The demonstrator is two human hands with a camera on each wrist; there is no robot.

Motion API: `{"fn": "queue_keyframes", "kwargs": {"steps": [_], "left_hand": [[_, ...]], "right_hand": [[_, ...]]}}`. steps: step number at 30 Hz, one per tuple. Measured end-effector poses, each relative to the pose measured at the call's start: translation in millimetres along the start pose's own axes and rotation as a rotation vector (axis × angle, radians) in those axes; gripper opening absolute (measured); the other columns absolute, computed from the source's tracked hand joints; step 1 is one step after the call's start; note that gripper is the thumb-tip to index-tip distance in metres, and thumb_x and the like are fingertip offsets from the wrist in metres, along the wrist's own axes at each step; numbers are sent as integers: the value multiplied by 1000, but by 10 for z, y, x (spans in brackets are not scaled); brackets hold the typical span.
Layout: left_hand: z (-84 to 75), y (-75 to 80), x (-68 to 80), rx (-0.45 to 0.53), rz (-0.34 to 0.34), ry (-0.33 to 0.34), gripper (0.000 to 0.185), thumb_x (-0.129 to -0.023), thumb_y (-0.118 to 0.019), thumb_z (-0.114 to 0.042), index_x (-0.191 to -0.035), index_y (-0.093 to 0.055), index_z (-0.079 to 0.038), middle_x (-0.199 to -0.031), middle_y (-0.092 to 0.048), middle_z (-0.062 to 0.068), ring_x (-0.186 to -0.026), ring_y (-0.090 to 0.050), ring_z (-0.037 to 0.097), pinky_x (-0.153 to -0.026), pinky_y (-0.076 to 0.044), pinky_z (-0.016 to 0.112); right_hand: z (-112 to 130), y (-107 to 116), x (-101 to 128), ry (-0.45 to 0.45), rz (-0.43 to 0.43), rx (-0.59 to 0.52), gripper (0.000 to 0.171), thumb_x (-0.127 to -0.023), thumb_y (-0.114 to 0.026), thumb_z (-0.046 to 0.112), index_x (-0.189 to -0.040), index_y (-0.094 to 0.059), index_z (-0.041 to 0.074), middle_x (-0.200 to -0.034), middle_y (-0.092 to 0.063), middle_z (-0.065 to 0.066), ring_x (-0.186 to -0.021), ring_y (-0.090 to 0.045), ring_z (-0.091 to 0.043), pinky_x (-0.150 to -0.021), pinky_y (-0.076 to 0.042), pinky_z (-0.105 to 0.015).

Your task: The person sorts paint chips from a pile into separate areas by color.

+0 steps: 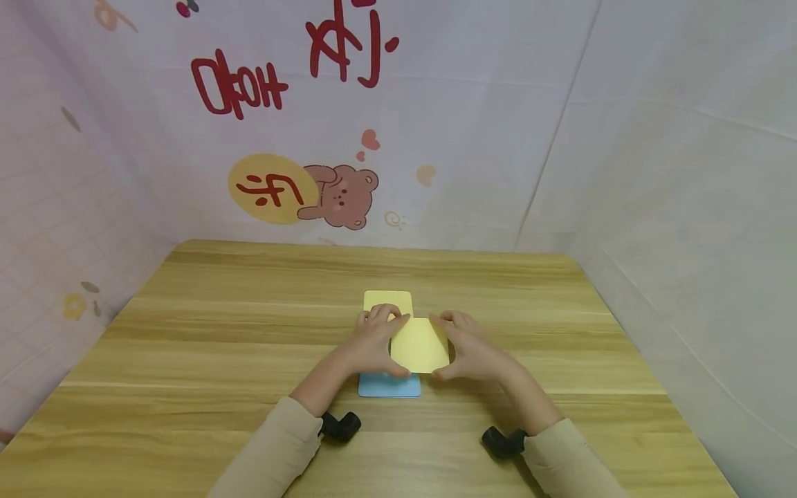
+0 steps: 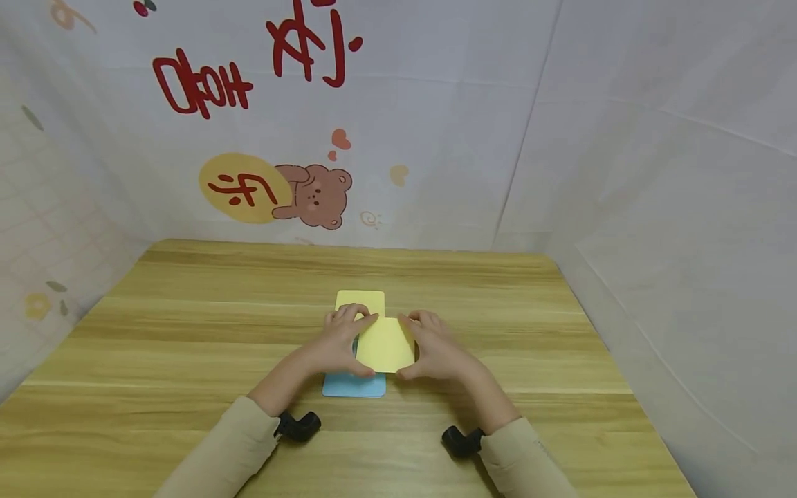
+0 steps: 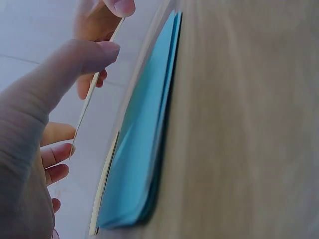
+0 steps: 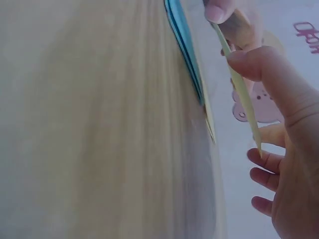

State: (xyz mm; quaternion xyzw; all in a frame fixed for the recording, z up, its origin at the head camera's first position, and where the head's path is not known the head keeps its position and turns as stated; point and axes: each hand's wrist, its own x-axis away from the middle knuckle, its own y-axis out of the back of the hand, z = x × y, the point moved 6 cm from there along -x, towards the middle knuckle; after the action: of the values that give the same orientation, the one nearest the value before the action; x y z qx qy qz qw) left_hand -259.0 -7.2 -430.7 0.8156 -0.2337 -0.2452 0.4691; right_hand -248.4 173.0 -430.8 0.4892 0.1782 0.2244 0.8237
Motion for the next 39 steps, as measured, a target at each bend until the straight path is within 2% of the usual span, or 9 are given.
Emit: {"fn": "queue_keyframes", "kwargs": {"steps": [7, 13, 20, 23, 29, 39], "left_hand": [[250, 127, -49, -11, -3, 46, 101, -60, -85, -51, -141, -46, -4, -128, -38, 6, -123, -29, 30, -93, -21, 51], [477, 180, -118, -23, 14, 65, 101, -62, -85, -51, -142, -46, -5, -128, -37, 5, -121, -30, 27, -92, -21, 49], [666, 233, -188, -3, 17, 75, 97, -64, -85, -47, -141, -47, -2, -133, -38, 7, -125, -30, 30, -92, -21, 50], [738, 244, -217, -8, 26, 93, 95, -65, -85, -47, -140, -47, -2, -136, -38, 9, -127, -28, 32, -92, -22, 49], [869, 237, -250, -6, 46, 145, 95, -66, -84, -48, -141, -46, -1, -139, -38, 11, -128, -28, 34, -93, -22, 52], [985, 201, -255, 19, 51, 200, 94, -68, -83, -48, -142, -46, -4, -141, -37, 9, -127, -29, 33, -94, -22, 52]], "right_hand": [[50, -6, -336, 44, 24, 8, 103, -67, -84, 41, -149, -33, 5, -134, -37, -8, -121, -32, -26, -97, -32, -49], [3, -64, -594, 32, 89, 12, 104, -71, -82, 45, -151, -29, 6, -140, -34, -12, -126, -28, -28, -101, -30, -53], [-68, -122, -824, 10, 105, 38, 99, -73, -80, 47, -150, -32, 6, -138, -37, -11, -125, -32, -27, -102, -30, -48], [-90, -141, -900, -7, 112, 43, 97, -74, -79, 47, -149, -33, 7, -139, -38, -10, -126, -32, -26, -104, -29, -47], [-110, -177, -1020, -14, 124, 57, 94, -76, -76, 49, -149, -34, 7, -144, -36, -11, -130, -29, -29, -107, -22, -51], [-131, -217, -1093, -39, 170, 81, 92, -79, -73, 50, -150, -31, 9, -149, -31, -12, -135, -24, -34, -107, -16, -56]]}}
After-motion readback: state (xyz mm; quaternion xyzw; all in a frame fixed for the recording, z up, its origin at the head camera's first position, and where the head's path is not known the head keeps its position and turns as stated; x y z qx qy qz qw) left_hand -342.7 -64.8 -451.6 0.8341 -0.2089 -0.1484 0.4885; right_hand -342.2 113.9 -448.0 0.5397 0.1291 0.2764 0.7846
